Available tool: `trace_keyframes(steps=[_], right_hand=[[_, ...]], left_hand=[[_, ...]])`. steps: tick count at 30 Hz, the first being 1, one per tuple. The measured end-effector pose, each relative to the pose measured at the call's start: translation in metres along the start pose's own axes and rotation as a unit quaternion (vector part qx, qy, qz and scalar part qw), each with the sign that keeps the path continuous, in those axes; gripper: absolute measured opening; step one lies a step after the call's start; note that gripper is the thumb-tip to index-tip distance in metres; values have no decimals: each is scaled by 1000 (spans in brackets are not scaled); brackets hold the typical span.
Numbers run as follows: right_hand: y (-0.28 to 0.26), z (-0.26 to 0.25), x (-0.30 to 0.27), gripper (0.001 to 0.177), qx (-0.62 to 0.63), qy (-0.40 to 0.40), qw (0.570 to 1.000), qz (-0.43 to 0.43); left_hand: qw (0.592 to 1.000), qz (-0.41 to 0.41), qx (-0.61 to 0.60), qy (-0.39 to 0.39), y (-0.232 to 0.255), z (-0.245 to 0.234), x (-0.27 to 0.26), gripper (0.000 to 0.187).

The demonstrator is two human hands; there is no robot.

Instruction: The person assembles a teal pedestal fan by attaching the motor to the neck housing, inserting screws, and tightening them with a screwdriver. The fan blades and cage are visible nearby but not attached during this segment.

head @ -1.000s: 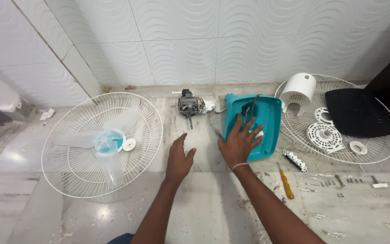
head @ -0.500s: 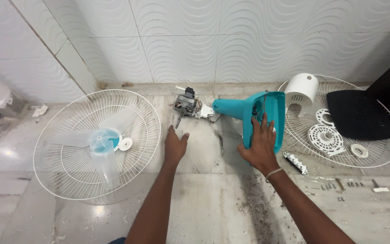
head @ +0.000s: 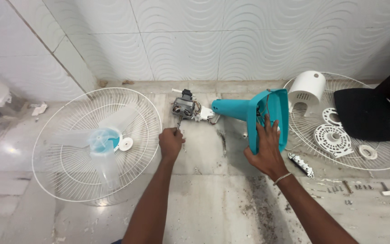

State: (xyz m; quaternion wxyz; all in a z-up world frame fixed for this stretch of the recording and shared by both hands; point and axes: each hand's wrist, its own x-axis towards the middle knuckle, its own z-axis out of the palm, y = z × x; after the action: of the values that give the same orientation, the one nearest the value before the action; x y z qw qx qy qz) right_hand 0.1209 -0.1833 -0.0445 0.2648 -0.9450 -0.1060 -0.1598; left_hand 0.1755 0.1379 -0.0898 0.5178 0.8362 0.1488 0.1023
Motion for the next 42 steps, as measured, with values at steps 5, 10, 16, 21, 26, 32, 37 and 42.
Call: trace_keyframes(steps=[5,10,16,21,26,32,37,42], right_hand=[[13,-7,5,87,41,-28,997,-60],[26,-15,14,92,9,-86,988,-127],[25,-11,14,93,-83,-123,984,-100],[24,-19,7,83,-113,-104,985,-74],[33,-37,-4,64,-105,-36,993,-47],[48,-43,-21,34,-22,-20,999,-40],[50,-46,-34,34,-1,-29,999,-46],[41,-68,-48,38,-2,6,996,-93]], left_hand=[[995,-58,-84,1,-3,-5,-34,26],[983,-96,-159,-5,-5,-14,-61,25],[967,-147,-210,-15,-4,-28,-90,28],[961,-154,-227,-27,-3,-24,-107,30],[962,-141,-227,-54,-11,-25,-115,36],[971,-128,-188,-68,-17,-40,-135,45],[977,-97,-186,-37,-11,-52,-144,50],[975,-90,-204,-4,-5,-64,-147,48]])
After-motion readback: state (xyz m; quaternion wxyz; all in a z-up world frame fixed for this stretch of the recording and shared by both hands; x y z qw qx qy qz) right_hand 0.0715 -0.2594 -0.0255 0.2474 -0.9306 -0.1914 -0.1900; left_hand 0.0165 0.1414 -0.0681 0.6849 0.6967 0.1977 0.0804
